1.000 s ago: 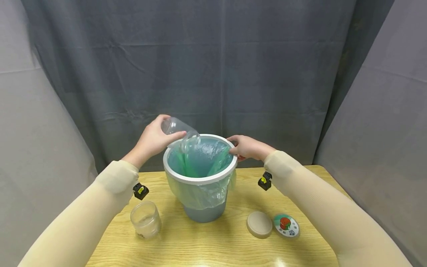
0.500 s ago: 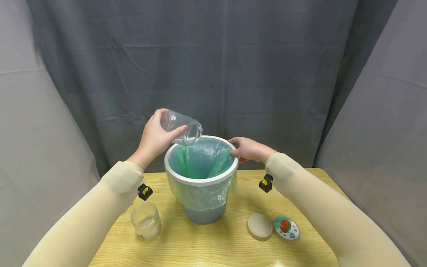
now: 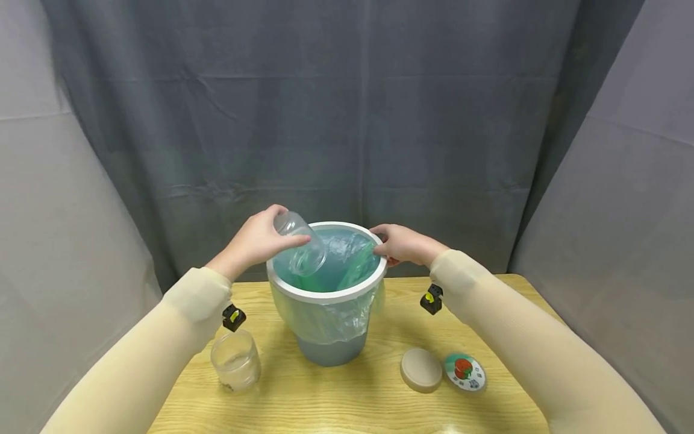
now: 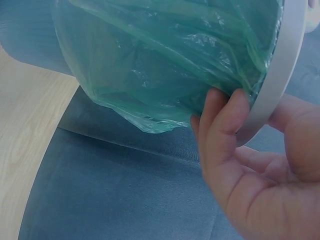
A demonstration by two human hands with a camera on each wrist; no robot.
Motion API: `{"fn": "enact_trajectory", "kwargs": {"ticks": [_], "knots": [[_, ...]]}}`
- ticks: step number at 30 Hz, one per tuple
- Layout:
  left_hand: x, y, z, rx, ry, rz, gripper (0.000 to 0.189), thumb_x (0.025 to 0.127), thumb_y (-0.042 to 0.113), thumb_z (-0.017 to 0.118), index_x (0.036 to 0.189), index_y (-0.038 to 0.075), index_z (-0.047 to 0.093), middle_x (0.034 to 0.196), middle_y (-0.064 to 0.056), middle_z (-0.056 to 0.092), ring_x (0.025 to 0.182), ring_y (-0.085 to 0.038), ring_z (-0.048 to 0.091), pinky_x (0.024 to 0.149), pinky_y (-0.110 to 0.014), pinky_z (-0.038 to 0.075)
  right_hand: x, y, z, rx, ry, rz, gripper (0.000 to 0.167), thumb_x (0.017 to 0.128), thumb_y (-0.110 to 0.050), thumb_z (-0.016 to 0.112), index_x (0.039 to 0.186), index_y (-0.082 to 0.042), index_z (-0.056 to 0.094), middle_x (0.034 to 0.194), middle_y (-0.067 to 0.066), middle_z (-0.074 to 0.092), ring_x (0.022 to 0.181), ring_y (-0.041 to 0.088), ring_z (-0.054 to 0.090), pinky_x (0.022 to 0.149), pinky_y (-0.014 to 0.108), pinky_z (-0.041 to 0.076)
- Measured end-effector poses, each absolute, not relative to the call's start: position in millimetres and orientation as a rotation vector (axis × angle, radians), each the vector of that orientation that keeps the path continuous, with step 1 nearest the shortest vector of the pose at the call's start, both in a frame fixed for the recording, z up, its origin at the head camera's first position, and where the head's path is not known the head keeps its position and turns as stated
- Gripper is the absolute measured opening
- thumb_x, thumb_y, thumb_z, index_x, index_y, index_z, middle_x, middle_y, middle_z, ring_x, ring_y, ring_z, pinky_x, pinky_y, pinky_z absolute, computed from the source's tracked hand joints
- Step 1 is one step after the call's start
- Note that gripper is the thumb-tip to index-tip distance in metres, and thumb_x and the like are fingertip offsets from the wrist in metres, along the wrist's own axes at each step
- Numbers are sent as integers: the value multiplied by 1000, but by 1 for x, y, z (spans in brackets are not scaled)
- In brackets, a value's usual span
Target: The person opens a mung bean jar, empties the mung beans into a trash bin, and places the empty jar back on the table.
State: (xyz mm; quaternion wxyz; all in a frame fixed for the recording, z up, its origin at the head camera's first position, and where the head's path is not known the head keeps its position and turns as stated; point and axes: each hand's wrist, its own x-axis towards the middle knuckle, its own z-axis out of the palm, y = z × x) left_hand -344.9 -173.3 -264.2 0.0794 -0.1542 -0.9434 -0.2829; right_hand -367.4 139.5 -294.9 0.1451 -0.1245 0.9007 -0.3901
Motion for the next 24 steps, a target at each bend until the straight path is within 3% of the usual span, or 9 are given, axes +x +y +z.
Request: {"fn": "enact_trajectory", "kwargs": {"ticks": [10, 18, 24], "knots": [[-341, -175, -258, -492, -2815, -868, 82, 84, 58, 77, 142, 8, 47, 130, -15, 62, 116, -33, 61, 98, -52, 51, -365, 142, -292, -342, 2595, -1129, 61, 102, -9, 58, 158, -4, 35, 116, 20, 61, 79, 18, 65, 71, 29, 58], [-340, -180, -261, -463, -2811, -931, 84, 88, 62, 70, 145, 7, 41, 141, -19, 56, 125, -35, 57, 105, -55, 48, -367, 143, -293, -345, 2598, -1125, 61, 100, -8, 58, 157, -4, 37, 110, 18, 60, 75, 17, 61, 69, 28, 56], [-341, -183, -265, -405, -2796, -1079, 81, 90, 62, 69, 142, 7, 41, 136, -19, 56, 123, -35, 57, 105, -54, 48, -366, 142, -293, -337, 2597, -1128, 60, 102, -9, 58, 157, -5, 37, 113, 19, 61, 78, 18, 63, 70, 29, 57]]}}
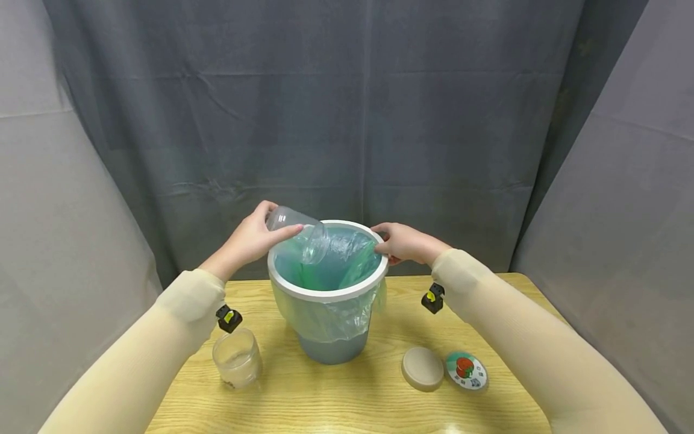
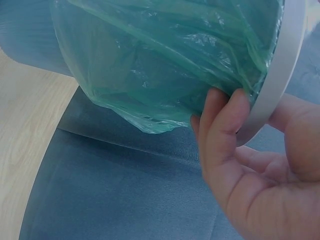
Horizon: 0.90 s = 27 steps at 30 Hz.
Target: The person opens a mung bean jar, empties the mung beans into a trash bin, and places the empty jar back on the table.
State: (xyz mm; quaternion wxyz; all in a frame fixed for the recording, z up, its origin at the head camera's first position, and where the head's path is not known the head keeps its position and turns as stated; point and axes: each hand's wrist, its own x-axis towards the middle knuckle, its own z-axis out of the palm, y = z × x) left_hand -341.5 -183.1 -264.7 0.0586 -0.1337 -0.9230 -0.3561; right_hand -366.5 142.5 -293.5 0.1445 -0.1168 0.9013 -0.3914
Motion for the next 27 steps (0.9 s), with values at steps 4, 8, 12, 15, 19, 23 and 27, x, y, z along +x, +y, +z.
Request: {"fn": "enact_trajectory", "kwargs": {"ticks": [4, 8, 12, 15, 19, 23, 27], "knots": [[-342, -186, -267, -336, -2746, -1278, 77, 93, 58, 67, 140, 4, 40, 133, -19, 54, 123, -33, 54, 108, -52, 46, -366, 143, -293, -329, 2602, -1127, 60, 102, -9, 58, 158, -5, 36, 114, 19, 60, 79, 18, 64, 70, 29, 58], [-343, -187, -267, -289, -2633, -1536, 74, 97, 51, 65, 140, -2, 38, 131, -19, 51, 123, -30, 51, 111, -46, 42, -366, 143, -294, -331, 2600, -1132, 60, 102, -9, 58, 157, -5, 36, 114, 19, 61, 77, 18, 63, 69, 28, 57], [-341, -183, -267, -272, -2499, -1854, 70, 100, 44, 61, 142, -3, 30, 132, -16, 47, 119, -26, 54, 113, -44, 42, -367, 143, -295, -331, 2601, -1133, 60, 102, -10, 58, 158, -5, 36, 114, 19, 60, 78, 18, 64, 69, 28, 56], [-339, -179, -266, -262, -2393, -2069, 69, 102, 41, 57, 145, -1, 24, 136, -16, 43, 119, -26, 56, 115, -46, 42, -368, 143, -295, -332, 2604, -1133, 60, 103, -10, 58, 158, -5, 36, 114, 19, 60, 78, 18, 63, 69, 28, 56], [-333, -176, -266, -258, -2267, -2257, 62, 103, 38, 54, 145, 5, 22, 141, -16, 41, 115, -22, 60, 112, -40, 47, -368, 144, -296, -342, 2606, -1129, 60, 102, -10, 57, 158, -5, 36, 113, 18, 60, 78, 18, 63, 70, 29, 57], [-327, -175, -265, -303, -2111, -2427, 41, 106, 37, 50, 137, 14, 37, 145, -18, 45, 114, -18, 62, 100, -29, 55, -368, 144, -297, -350, 2604, -1129, 60, 102, -10, 57, 158, -4, 35, 113, 18, 60, 78, 17, 63, 71, 29, 57], [-320, -176, -266, -356, -1949, -2579, 28, 107, 40, 48, 129, 23, 47, 141, -13, 47, 127, -24, 55, 96, -28, 57, -369, 143, -297, -353, 2602, -1136, 60, 102, -9, 57, 158, -4, 35, 114, 19, 60, 78, 18, 63, 72, 29, 58]]}}
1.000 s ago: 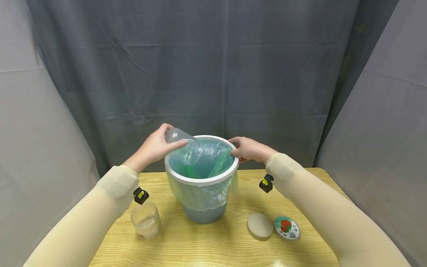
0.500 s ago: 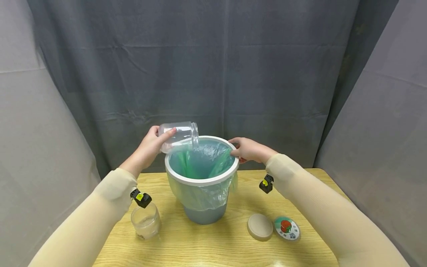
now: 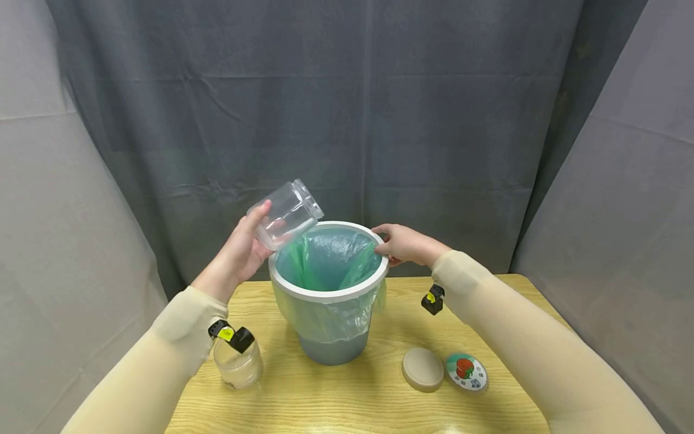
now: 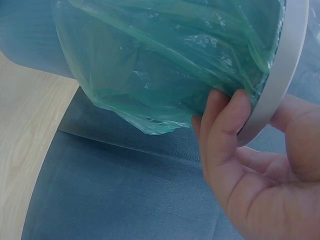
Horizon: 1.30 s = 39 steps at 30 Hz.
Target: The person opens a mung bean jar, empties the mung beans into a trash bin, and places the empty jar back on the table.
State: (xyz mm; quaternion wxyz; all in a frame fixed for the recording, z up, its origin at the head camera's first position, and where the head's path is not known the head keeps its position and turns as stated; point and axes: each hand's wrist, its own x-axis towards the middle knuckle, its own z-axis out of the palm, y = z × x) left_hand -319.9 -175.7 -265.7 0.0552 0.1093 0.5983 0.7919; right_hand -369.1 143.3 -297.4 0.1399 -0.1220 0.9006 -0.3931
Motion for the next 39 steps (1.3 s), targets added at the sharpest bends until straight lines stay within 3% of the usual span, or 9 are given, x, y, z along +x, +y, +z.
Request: {"fn": "enact_trajectory", "kwargs": {"ticks": [7, 17, 19, 25, 30, 35, 39], "knots": [[-305, -179, -266, 269, 1391, 2605, 41, 103, 53, 54, 133, 26, 45, 144, -9, 37, 134, -20, 43, 94, -27, 57, -372, 143, -298, -353, 2602, -1140, 59, 102, -10, 56, 158, -5, 36, 113, 18, 60, 78, 18, 63, 73, 30, 59], [-281, -180, -273, 232, 1072, 2772, 52, 96, 59, 63, 136, 29, 48, 143, -3, 39, 118, -17, 58, 88, -30, 58, -375, 144, -304, -346, 2596, -1171, 60, 102, -10, 55, 158, -6, 36, 103, 15, 59, 71, 17, 58, 69, 30, 56], [-276, -180, -274, 199, 1061, 2786, 60, 95, 60, 63, 140, 26, 43, 143, -2, 39, 120, -16, 56, 89, -29, 57, -375, 145, -306, -351, 2599, -1181, 59, 103, -11, 55, 159, -6, 35, 103, 15, 60, 71, 16, 58, 69, 31, 56], [-267, -176, -283, 138, 1084, 2812, 54, 99, 68, 46, 139, 31, 41, 145, 3, 38, 130, -12, 48, 97, -24, 44, -376, 148, -309, -373, 2639, -1176, 59, 104, -13, 55, 159, -5, 35, 109, 16, 62, 72, 16, 58, 73, 34, 56], [-266, -179, -295, 205, 1029, 2842, 59, 99, 66, 51, 142, 28, 34, 149, 1, 33, 132, -12, 49, 106, -24, 43, -375, 149, -311, -415, 2673, -1187, 58, 105, -17, 55, 158, -5, 37, 109, 15, 60, 71, 16, 56, 73, 34, 54], [-264, -182, -306, 309, 1012, 2842, 78, 92, 57, 71, 141, 17, 25, 151, -6, 31, 129, -12, 53, 108, -23, 46, -372, 152, -315, -413, 2710, -1195, 59, 108, -29, 54, 159, -6, 36, 132, 21, 60, 100, 25, 67, 93, 42, 57], [-257, -183, -311, 409, 1092, 2824, 81, 90, 48, 77, 143, 13, 26, 151, -10, 30, 123, -14, 60, 107, -24, 48, -369, 159, -318, -408, 2783, -1221, 59, 109, -34, 51, 158, -5, 36, 145, 24, 55, 130, 37, 57, 108, 53, 48]]}}
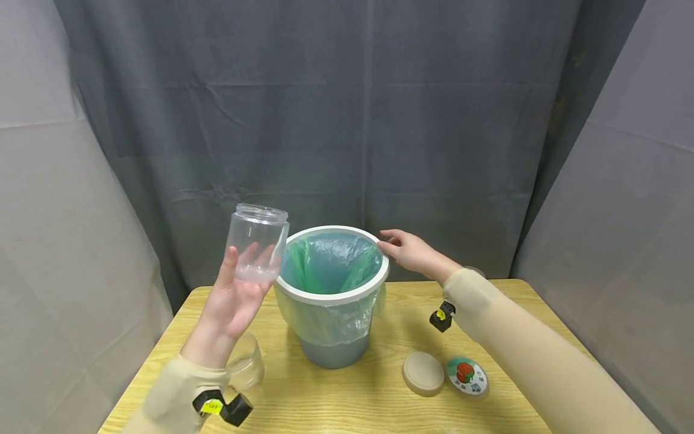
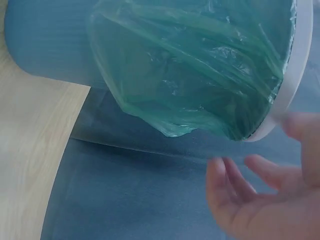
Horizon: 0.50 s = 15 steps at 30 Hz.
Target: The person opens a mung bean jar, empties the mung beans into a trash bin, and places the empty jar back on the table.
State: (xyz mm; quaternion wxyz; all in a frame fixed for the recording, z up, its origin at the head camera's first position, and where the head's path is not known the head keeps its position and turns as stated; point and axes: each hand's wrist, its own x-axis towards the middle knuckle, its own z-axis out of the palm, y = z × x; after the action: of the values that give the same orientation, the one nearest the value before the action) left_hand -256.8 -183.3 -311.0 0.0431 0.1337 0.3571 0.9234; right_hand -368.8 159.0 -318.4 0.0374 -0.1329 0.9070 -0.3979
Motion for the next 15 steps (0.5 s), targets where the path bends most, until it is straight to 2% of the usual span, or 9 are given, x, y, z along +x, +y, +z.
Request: {"fn": "enact_trajectory", "kwargs": {"ticks": [3, 7, 12, 15], "knots": [[-251, -184, -313, 486, 1149, 2821, 77, 92, 42, 77, 145, 14, 28, 151, -10, 29, 122, -18, 63, 107, -27, 49, -366, 164, -320, -426, 2866, -1252, 58, 110, -35, 49, 157, -4, 38, 147, 25, 52, 138, 41, 50, 113, 56, 43], [-244, -184, -316, 581, 1206, 2829, 60, 97, 36, 72, 143, 15, 38, 146, -11, 33, 123, -23, 64, 109, -30, 49, -356, 172, -321, -454, 2923, -1328, 55, 110, -34, 49, 154, -2, 42, 148, 27, 51, 139, 44, 48, 114, 58, 41], [-237, -186, -325, 680, 1265, 2865, 40, 100, 37, 66, 135, 19, 58, 132, -6, 54, 122, -27, 67, 109, -31, 49, -337, 185, -323, -477, 2940, -1378, 51, 109, -31, 51, 152, -3, 46, 147, 26, 52, 137, 44, 50, 113, 58, 41], [-232, -189, -329, 707, 1342, 2887, 36, 100, 41, 63, 131, 22, 63, 128, -1, 64, 122, -22, 67, 110, -28, 45, -326, 190, -322, -499, 2945, -1390, 50, 109, -30, 52, 152, -5, 47, 145, 24, 54, 134, 42, 52, 111, 58, 43]]}}
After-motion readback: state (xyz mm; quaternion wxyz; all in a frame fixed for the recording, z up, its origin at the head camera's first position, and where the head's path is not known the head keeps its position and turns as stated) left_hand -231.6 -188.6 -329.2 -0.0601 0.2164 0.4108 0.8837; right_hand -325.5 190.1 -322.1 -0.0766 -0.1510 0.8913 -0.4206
